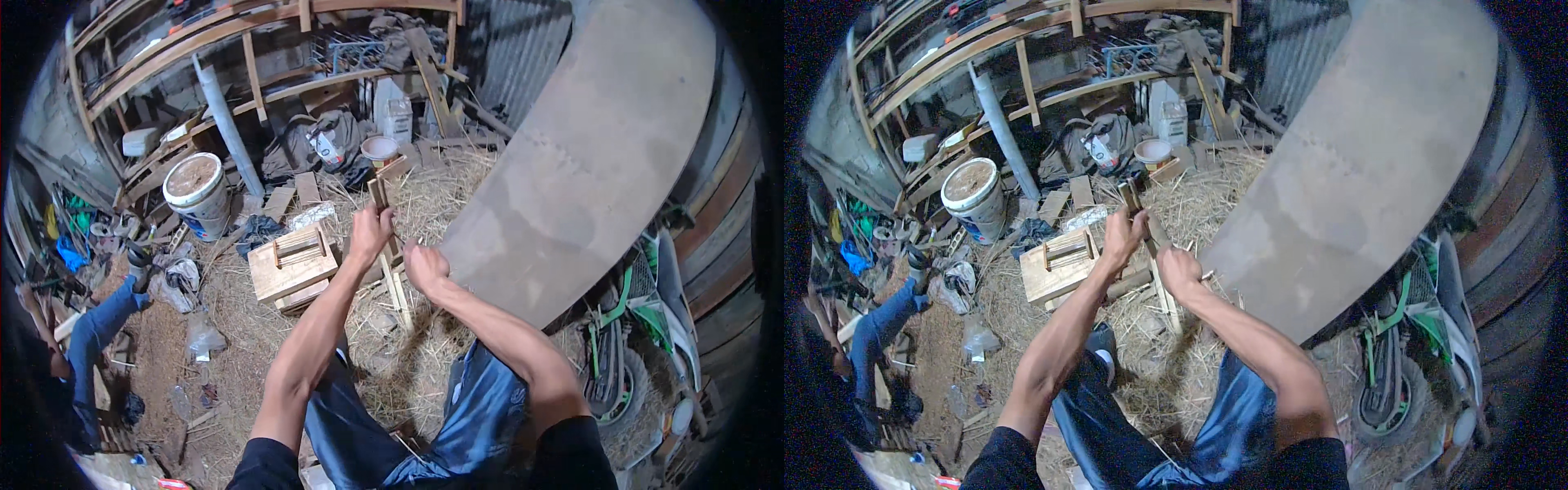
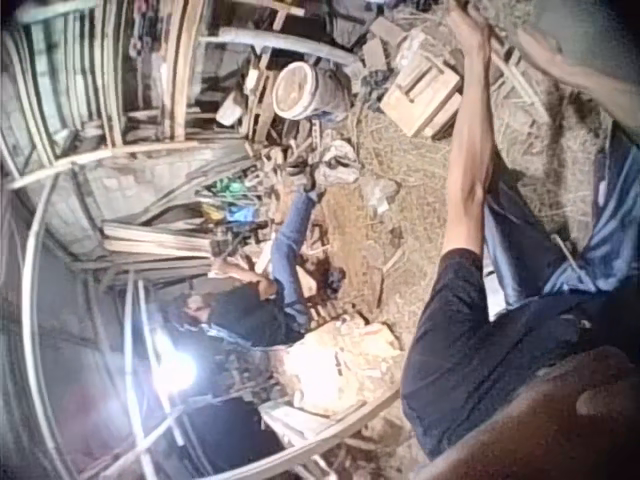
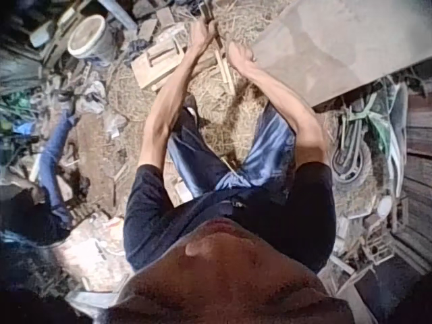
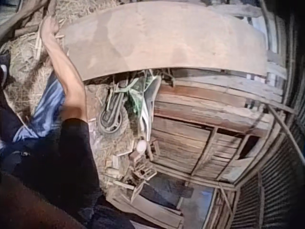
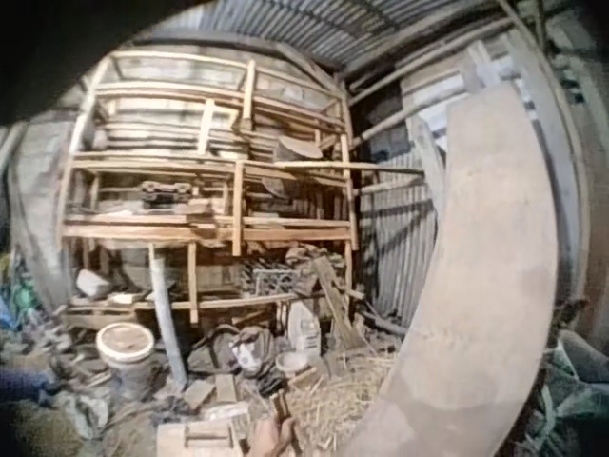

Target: The person carves and shapes small pieces of wood using a knife while sitting on a straw-covered floor, eventually assembling them into a small wooden frame.

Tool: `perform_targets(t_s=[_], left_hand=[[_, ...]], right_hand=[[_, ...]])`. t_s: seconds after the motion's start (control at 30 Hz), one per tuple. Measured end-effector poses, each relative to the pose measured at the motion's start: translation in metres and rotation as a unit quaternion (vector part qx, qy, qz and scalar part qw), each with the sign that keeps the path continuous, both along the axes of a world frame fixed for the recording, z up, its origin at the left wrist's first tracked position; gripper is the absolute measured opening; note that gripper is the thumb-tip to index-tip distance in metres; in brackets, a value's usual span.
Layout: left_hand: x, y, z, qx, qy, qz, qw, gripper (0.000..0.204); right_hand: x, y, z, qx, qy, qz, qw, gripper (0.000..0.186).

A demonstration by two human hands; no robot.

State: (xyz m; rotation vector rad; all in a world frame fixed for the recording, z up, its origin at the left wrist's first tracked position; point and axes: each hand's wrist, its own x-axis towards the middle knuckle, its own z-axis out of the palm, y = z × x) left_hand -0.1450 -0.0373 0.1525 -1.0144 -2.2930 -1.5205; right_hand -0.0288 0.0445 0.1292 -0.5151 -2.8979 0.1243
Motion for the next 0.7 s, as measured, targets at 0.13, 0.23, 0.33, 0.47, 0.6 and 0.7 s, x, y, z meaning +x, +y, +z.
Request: perform_targets(t_s=[0.13,0.23,0.33,0.47,0.6,0.7], left_hand=[[0.019,0.016,0.007,-0.101,0.055,-0.034,0.993,0.018],[0.014,0.017,-0.009,-0.046,0.088,-0.014,0.995,0.018],[0.007,0.011,0.009,-0.063,-0.031,0.013,0.997,0.025],[0.008,0.005,0.001,-0.055,-0.089,-0.038,0.994,0.027],[-0.011,0.003,-0.031,-0.081,0.006,-0.020,0.997,0.026],[-0.015,0.020,-0.042,-0.117,-0.030,0.020,0.992,0.024]], right_hand=[[0.006,0.014,-0.020,0.150,0.047,0.002,0.988,0.012],[0.005,0.014,-0.006,0.088,-0.027,0.036,0.995,0.013],[0.000,0.020,-0.002,-0.218,-0.050,0.004,0.975,0.016],[-0.005,0.018,-0.007,-0.321,-0.042,-0.026,0.946,0.026],[-0.009,0.011,-0.006,-0.265,-0.035,-0.014,0.964,0.029],[-0.017,0.020,-0.040,-0.265,-0.042,-0.016,0.963,0.026]])
